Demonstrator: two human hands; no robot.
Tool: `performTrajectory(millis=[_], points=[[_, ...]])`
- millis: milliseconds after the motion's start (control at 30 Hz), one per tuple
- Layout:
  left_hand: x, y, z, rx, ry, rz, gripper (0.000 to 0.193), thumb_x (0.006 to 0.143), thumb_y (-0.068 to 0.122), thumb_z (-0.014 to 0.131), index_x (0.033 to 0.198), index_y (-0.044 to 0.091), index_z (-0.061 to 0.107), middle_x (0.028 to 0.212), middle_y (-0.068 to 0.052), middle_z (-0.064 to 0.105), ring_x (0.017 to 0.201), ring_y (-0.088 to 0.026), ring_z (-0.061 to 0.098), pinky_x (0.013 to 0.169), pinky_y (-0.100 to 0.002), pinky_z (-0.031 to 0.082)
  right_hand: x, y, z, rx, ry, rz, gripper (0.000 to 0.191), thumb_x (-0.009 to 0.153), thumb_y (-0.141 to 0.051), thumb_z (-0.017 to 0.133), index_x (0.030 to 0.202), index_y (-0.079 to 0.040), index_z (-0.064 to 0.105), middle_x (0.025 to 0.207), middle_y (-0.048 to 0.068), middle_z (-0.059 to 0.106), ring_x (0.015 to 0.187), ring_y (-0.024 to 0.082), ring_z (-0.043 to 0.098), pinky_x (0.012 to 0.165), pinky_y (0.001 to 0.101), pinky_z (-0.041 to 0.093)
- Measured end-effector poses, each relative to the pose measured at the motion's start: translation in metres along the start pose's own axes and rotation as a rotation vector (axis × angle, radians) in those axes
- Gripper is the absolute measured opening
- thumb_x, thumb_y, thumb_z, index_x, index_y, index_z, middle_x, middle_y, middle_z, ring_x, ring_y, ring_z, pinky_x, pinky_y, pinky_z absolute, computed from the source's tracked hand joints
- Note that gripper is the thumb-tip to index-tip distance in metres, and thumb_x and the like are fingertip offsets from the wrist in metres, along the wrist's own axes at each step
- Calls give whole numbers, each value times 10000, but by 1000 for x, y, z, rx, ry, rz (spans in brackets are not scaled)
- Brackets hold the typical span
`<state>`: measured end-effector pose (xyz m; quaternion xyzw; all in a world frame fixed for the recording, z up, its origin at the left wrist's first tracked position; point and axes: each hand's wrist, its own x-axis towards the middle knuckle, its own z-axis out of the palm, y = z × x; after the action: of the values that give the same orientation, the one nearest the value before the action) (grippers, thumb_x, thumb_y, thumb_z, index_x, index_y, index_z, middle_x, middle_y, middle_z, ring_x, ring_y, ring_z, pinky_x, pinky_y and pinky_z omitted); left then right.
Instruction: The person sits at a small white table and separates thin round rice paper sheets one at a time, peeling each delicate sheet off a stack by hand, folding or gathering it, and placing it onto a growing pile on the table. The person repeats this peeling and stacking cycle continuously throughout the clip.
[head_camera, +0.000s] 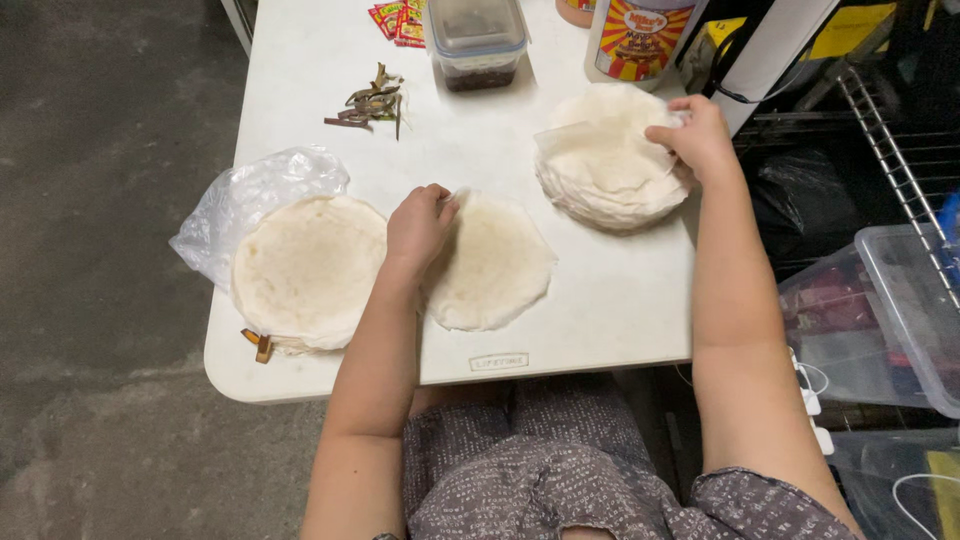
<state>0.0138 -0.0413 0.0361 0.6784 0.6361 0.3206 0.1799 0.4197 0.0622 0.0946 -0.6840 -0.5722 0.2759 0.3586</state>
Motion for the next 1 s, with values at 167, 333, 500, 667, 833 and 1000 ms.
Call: performTrajectory(millis=[167, 333, 500, 667, 833, 1000], points=[[1, 0, 0, 21, -5, 6, 281, 940, 275, 666, 1124, 67, 707, 1099, -152, 705, 990, -348, 668, 855, -451, 516, 7, -34, 15, 256, -50, -276, 351, 876, -41, 797, 1172, -74, 613, 1086, 84, 676, 832, 123, 703, 663, 272, 578], [2, -2, 1, 14, -28, -14, 282, 944, 281, 657, 1127, 72, 704, 1094, -147, 705, 987, -344, 667, 853, -452, 514, -20, -99, 34, 477, -351, -493, 279, 928, 38, 716, 1109, -76, 537, 1033, 36, 642, 750, 116, 652, 584, 262, 532], [3, -4, 3, 41, -30, 2, 293, 947, 294, 659, 1130, 69, 700, 1084, -149, 704, 995, -345, 663, 861, -455, 512, -55, -150, 35, 331, -629, -617, 236, 988, 43, 686, 1172, -58, 577, 1017, 59, 709, 780, 88, 647, 619, 250, 530], [3, -6, 5, 34, -19, 10, 301, 946, 295, 655, 1138, 67, 693, 1089, -143, 700, 1008, -340, 657, 862, -452, 510, -57, -158, 34, 307, -749, -755, 230, 983, 37, 704, 1172, -30, 591, 1101, 56, 714, 994, 104, 711, 789, 256, 572], [3, -5, 4, 33, -34, -7, 299, 948, 295, 650, 1140, 70, 692, 1095, -139, 702, 1012, -336, 658, 867, -449, 510, -10, -122, 27, 367, -351, -669, 175, 988, 22, 726, 1136, -18, 641, 1101, 60, 712, 985, 113, 697, 805, 252, 565], [2, -3, 2, 28, -37, -8, 289, 952, 288, 653, 1135, 68, 694, 1095, -144, 702, 1011, -340, 660, 866, -449, 513, 32, -65, 9, -52, 287, -505, 327, 814, 48, 718, 1130, -33, 689, 1105, 121, 752, 935, 212, 740, 770, 327, 583]])
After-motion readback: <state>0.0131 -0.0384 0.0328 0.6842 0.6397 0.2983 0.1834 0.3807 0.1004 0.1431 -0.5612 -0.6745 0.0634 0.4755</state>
